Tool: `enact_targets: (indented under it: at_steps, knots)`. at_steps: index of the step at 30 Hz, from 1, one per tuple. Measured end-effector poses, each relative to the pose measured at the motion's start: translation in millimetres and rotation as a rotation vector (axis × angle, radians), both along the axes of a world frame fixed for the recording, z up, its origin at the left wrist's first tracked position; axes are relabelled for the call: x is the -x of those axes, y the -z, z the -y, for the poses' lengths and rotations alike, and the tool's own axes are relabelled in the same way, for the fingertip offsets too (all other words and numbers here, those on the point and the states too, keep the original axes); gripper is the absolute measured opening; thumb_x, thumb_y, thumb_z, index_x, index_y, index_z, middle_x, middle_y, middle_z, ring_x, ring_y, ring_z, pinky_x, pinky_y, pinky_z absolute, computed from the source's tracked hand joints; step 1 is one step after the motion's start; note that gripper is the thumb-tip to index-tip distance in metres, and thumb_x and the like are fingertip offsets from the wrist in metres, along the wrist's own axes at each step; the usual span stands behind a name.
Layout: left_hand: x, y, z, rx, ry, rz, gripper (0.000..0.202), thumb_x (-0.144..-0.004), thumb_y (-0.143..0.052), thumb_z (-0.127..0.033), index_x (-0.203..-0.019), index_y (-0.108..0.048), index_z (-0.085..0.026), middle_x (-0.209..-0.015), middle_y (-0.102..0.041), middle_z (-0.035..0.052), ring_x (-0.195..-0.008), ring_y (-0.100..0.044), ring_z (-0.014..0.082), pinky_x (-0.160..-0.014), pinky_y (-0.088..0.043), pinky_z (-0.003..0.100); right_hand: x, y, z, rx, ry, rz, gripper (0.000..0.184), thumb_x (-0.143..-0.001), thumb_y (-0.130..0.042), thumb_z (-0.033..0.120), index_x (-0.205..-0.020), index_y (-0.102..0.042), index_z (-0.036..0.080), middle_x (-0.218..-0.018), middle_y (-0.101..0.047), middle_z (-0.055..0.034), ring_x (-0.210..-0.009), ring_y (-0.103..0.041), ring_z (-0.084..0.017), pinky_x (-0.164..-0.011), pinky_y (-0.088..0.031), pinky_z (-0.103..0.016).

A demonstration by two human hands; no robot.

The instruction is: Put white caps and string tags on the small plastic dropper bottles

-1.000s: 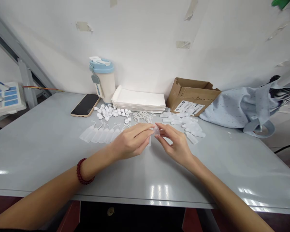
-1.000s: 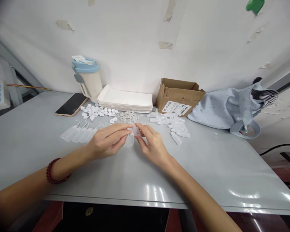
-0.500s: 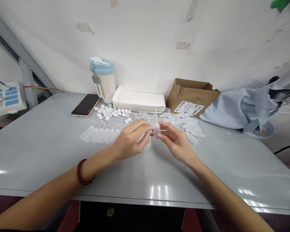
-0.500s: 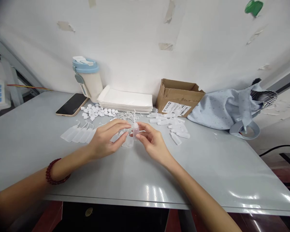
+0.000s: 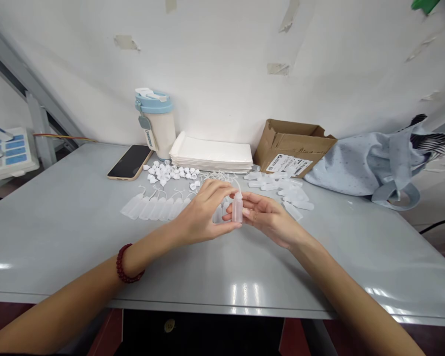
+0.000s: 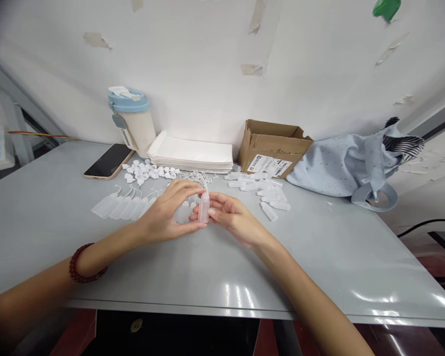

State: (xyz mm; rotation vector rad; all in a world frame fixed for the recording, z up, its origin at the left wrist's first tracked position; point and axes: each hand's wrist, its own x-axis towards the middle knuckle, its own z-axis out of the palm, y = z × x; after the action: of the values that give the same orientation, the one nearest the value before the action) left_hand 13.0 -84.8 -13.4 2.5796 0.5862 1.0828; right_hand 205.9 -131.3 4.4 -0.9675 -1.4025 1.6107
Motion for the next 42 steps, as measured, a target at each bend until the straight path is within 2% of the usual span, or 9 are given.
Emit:
enact_targets:
  at_steps: [4, 8, 11, 15, 18, 23, 31, 42]
  knots:
    - [-0.8, 3.5, -2.5, -0.002, -0.01, -0.032, 0.044, -0.078, -0.069, -0.029, -0.116, -0.052, -0.017, -0.113, -0.057, 0.0111, -0.109, -0.048, 0.0265, -0.095, -0.043, 0.045, -1.3, -2.8, -0.9, -0.088, -0.03, 0.197, 0.028, -0.088, -0.049, 0.023, -0.113, -0.063, 0.02, -0.102, -0.071, -0.0062, -0.09, -0.067, -0.018, -0.087, -0.053, -0.039]
    - [-3.1, 10.6, -5.9, 0.028, -0.026, -0.109, 0.045, -0.078, -0.07, -0.03, -0.115, -0.053, -0.012, -0.109, -0.058, 0.0121, -0.107, -0.046, 0.0262, -0.092, -0.045, 0.043, -1.0, 2.9, -1.3, -0.295, 0.111, 0.587, 0.027, -0.089, -0.043, 0.017, -0.101, -0.066, 0.019, -0.087, -0.07, -0.004, -0.074, -0.064, -0.016, -0.068, -0.052, -0.031]
    - [-7.2, 14.7, -6.5, 0.039, -0.032, -0.167, 0.044, -0.077, -0.07, -0.032, -0.113, -0.054, -0.013, -0.105, -0.06, 0.0112, -0.104, -0.046, 0.027, -0.09, -0.046, 0.043, -1.7, 9.4, -1.6, -0.425, 0.207, 0.788, 0.026, -0.089, -0.041, 0.014, -0.094, -0.066, 0.019, -0.089, -0.07, -0.0049, -0.074, -0.064, -0.017, -0.065, -0.049, -0.03]
    - [-13.2, 16.5, -5.6, 0.033, -0.054, -0.239, 0.041, -0.076, -0.071, -0.033, -0.109, -0.056, -0.014, -0.104, -0.06, 0.0109, -0.104, -0.046, 0.0285, -0.089, -0.046, 0.045, -4.2, 13.8, -2.5, -0.499, 0.215, 0.937, 0.025, -0.09, -0.041, 0.011, -0.091, -0.065, 0.018, -0.092, -0.069, -0.0074, -0.081, -0.065, -0.019, -0.069, -0.048, -0.03]
    - [-15.8, 16.5, -5.1, 0.015, -0.079, -0.257, 0.04, -0.076, -0.071, -0.033, -0.108, -0.056, -0.013, -0.103, -0.061, 0.0112, -0.103, -0.046, 0.0289, -0.089, -0.046, 0.045, -5.2, 14.6, -2.8, -0.509, 0.204, 0.987, 0.024, -0.09, -0.042, 0.01, -0.091, -0.065, 0.018, -0.093, -0.068, -0.0086, -0.086, -0.064, -0.021, -0.071, -0.047, -0.031]
    - [-17.3, 15.6, -4.1, -0.024, -0.127, -0.309, 0.04, -0.076, -0.071, -0.032, -0.107, -0.057, -0.011, -0.104, -0.06, 0.0129, -0.104, -0.045, 0.0307, -0.086, -0.046, 0.046, -3.9, 14.3, -2.7, -0.47, 0.172, 1.017, 0.025, -0.091, -0.04, 0.009, -0.093, -0.064, 0.016, -0.09, -0.065, -0.009, -0.082, -0.063, -0.021, -0.073, -0.047, -0.034]
    - [-20.0, 15.5, -5.2, -0.024, -0.138, -0.341, 0.035, -0.074, -0.07, -0.032, -0.102, -0.059, -0.012, -0.1, -0.06, 0.0127, -0.102, -0.045, 0.0315, -0.084, -0.046, 0.046, -2.7, 16.5, -3.6, -0.422, 0.125, 1.049, 0.026, -0.093, -0.038, 0.011, -0.103, -0.062, 0.013, -0.094, -0.061, -0.0115, -0.086, -0.061, -0.022, -0.078, -0.046, -0.036]
    - [-24.2, 16.9, -6.7, -0.017, -0.179, -0.446, 0.036, -0.076, -0.066, -0.038, -0.101, -0.063, -0.012, -0.101, -0.058, 0.0122, -0.105, -0.044, 0.0316, -0.089, -0.042, 0.045, -0.9, 18.7, -5.8, -0.374, 0.081, 1.127, 0.028, -0.094, -0.036, 0.01, -0.106, -0.062, 0.011, -0.095, -0.058, -0.0114, -0.087, -0.058, -0.02, -0.081, -0.044, -0.032]
